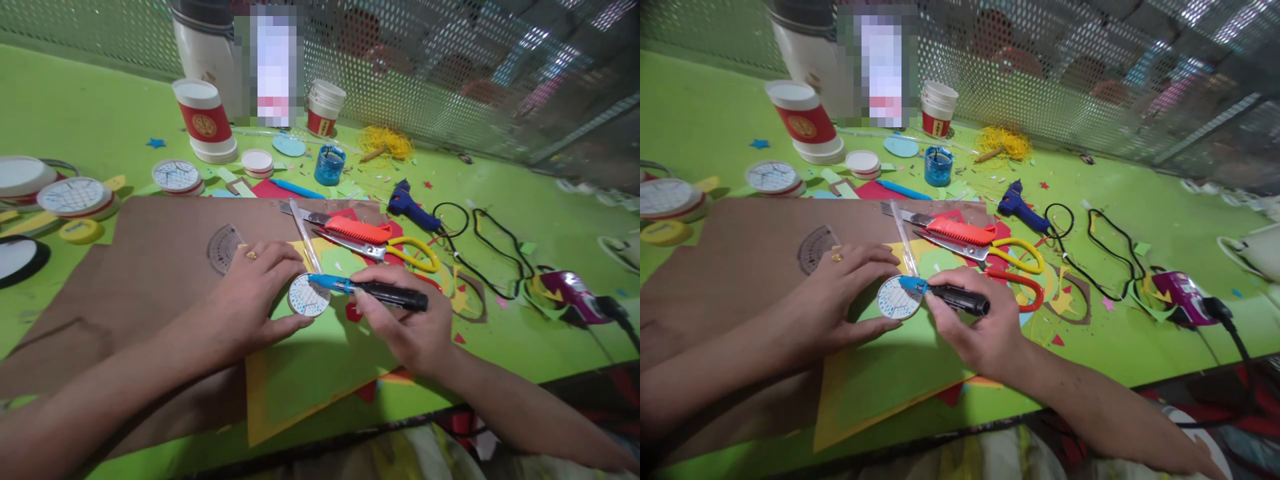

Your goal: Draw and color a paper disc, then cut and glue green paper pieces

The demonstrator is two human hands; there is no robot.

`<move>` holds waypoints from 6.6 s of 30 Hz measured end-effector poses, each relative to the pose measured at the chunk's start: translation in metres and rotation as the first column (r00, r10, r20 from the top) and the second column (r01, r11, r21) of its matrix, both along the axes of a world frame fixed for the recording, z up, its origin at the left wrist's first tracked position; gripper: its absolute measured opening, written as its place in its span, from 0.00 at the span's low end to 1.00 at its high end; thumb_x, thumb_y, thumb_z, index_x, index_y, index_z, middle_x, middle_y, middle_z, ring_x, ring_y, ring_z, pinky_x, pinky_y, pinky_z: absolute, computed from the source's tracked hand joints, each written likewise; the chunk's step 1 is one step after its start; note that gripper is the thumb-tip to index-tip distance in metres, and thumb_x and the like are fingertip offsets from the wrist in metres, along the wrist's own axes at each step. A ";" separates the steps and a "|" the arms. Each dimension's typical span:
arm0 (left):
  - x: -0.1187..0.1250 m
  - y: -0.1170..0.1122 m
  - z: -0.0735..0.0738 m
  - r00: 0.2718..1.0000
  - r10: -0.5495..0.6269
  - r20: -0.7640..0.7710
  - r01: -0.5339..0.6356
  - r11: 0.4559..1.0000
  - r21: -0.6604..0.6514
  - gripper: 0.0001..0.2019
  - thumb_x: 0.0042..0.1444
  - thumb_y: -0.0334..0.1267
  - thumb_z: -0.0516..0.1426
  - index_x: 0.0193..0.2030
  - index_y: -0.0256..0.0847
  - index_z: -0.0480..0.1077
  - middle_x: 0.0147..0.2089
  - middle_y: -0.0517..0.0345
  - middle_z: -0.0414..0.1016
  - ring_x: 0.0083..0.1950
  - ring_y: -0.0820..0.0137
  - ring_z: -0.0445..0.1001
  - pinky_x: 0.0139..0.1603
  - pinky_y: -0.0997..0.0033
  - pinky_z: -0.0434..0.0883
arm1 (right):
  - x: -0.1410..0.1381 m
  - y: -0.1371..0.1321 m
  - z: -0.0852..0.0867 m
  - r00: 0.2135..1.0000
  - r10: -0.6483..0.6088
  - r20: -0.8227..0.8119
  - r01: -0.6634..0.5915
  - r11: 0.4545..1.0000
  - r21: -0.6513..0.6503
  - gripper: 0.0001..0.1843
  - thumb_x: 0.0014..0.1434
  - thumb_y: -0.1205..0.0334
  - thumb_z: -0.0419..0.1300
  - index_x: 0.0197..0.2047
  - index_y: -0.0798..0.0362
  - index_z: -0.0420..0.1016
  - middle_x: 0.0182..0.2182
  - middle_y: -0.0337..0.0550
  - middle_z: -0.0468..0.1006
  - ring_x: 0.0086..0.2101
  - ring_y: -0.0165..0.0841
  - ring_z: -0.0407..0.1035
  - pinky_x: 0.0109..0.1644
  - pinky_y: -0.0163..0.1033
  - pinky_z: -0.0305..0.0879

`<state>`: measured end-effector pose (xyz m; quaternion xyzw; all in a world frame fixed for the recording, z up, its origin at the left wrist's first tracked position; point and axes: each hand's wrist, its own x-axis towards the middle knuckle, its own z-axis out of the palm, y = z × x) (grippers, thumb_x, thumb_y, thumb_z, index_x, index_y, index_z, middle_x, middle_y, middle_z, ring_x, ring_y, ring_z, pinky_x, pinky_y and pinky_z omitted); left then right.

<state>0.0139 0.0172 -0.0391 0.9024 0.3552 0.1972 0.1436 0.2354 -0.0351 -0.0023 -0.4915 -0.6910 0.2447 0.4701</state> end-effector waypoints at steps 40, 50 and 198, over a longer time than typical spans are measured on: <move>0.000 0.000 0.003 1.000 -0.003 -0.002 0.003 1.000 -0.021 0.21 0.55 0.51 0.59 0.52 0.42 0.66 0.55 0.46 0.71 0.55 0.52 0.68 0.51 0.50 0.61 | -0.003 0.002 0.001 0.999 0.038 0.012 -0.037 0.999 -0.039 0.07 0.54 0.71 0.64 0.37 0.53 0.78 0.28 0.37 0.81 0.26 0.28 0.75 0.33 0.31 0.74; 0.000 0.000 0.005 1.000 0.006 0.000 -0.006 0.999 -0.047 0.22 0.54 0.50 0.60 0.52 0.42 0.67 0.56 0.45 0.71 0.55 0.52 0.68 0.52 0.50 0.60 | 0.001 0.000 0.002 0.999 -0.034 -0.018 0.034 0.999 -0.029 0.06 0.55 0.69 0.64 0.37 0.51 0.77 0.27 0.36 0.81 0.22 0.28 0.73 0.28 0.33 0.74; 0.001 0.000 0.005 1.000 -0.012 -0.002 0.012 0.999 -0.031 0.22 0.56 0.50 0.59 0.52 0.40 0.67 0.56 0.44 0.70 0.56 0.51 0.68 0.54 0.49 0.60 | 0.000 0.004 0.001 0.999 -0.040 0.025 0.039 0.999 0.005 0.07 0.53 0.73 0.65 0.36 0.53 0.78 0.26 0.36 0.80 0.23 0.25 0.72 0.30 0.29 0.72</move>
